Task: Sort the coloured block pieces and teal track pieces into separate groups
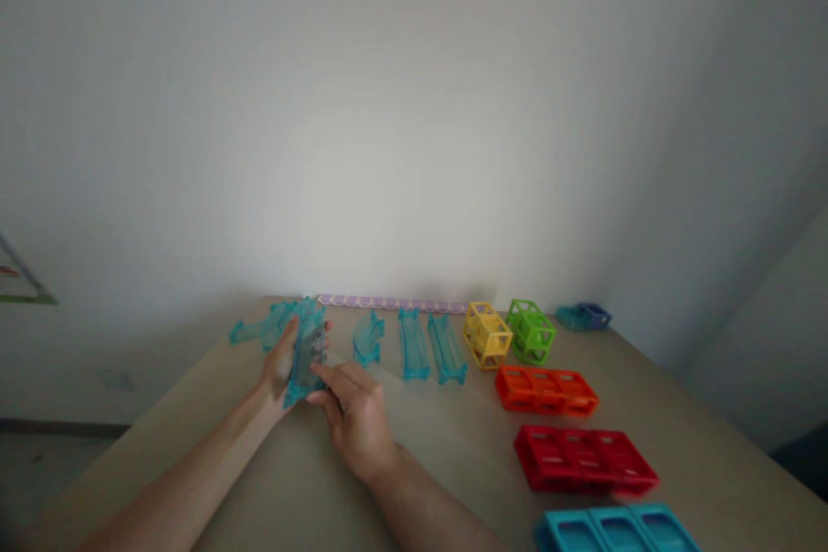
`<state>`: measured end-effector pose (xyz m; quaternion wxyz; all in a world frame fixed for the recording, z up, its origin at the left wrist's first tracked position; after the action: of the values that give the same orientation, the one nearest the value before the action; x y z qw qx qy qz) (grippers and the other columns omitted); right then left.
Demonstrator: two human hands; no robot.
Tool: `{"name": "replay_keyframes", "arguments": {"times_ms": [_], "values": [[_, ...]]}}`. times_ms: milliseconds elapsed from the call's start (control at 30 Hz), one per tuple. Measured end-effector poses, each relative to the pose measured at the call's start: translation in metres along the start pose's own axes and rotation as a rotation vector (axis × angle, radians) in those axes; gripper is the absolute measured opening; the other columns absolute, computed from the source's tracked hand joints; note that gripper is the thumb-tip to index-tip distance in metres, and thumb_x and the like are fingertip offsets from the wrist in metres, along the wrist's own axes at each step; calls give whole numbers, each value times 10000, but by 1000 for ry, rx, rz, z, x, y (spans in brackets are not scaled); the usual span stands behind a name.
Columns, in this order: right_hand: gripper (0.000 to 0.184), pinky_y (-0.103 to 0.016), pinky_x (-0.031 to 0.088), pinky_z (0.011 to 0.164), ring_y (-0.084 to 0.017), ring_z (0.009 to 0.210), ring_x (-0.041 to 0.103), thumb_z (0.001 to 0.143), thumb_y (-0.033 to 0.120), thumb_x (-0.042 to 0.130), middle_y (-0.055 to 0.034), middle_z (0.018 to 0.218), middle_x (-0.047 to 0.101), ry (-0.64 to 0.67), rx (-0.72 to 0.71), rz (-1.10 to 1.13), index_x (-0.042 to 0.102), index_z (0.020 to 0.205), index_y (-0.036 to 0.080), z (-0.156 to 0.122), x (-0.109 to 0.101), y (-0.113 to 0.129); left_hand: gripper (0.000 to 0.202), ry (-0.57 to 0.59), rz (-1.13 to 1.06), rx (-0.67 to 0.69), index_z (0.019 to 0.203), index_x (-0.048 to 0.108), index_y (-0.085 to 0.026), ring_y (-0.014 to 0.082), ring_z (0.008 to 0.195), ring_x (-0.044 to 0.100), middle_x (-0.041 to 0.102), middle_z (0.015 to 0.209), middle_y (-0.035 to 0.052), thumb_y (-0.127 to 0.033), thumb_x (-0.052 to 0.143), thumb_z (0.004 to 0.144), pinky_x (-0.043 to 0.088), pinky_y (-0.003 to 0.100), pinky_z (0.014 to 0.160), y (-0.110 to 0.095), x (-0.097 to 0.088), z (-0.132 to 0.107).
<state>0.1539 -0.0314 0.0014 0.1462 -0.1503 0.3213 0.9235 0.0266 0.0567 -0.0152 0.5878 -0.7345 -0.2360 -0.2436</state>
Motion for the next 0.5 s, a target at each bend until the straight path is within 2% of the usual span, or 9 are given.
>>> {"name": "replay_keyframes", "arguments": {"times_ms": [233, 300, 367, 433, 500], "values": [[298, -297, 531, 784, -181, 871, 653, 913, 210, 518, -79, 972, 694, 21, 50, -27, 625, 1191, 228, 2, 1, -3, 513, 13, 59, -48, 967, 678, -70, 179, 466, 601, 656, 583, 82, -523, 467, 851, 471, 266, 453, 7, 5, -2], [316, -310, 532, 802, -187, 897, 653, 896, 169, 523, -76, 1005, 693, 21, 107, -68, 630, 1186, 237, 3, 2, -8, 360, -8, 95, 13, 944, 683, -109, 171, 497, 609, 670, 621, 59, -423, 581, 801, 455, 242, 452, 11, 6, -3], [349, -321, 533, 818, -191, 919, 652, 879, 120, 512, -74, 1034, 689, 24, 155, -100, 632, 1185, 237, 4, 3, -13, 230, -35, 135, 92, 918, 679, -161, 146, 512, 603, 680, 665, 15, -250, 685, 706, 430, 208, 440, 14, 5, -4], [397, -333, 531, 839, -194, 951, 649, 866, 77, 481, -75, 1080, 681, 38, 185, -122, 619, 1204, 234, 4, 5, -18, 247, -47, 162, 124, 872, 672, -185, 138, 515, 594, 677, 678, -13, -135, 707, 632, 403, 191, 416, 17, 4, -4], [447, -339, 523, 871, -193, 996, 638, 853, 47, 453, -75, 1127, 666, 58, 185, -137, 596, 1232, 233, 3, 6, -20, 205, -53, 161, 118, 816, 661, -192, 138, 515, 588, 667, 665, -24, -115, 693, 629, 391, 187, 405, 19, 2, -2]]}}
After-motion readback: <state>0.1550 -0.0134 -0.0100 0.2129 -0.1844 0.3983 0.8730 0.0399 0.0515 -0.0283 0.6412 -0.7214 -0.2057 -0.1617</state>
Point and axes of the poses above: each hand's wrist, its own z-axis towards the middle knuckle, its own x-axis out of the palm, y = z × x, the point moved 3 cm from there along z, towards the middle knuckle
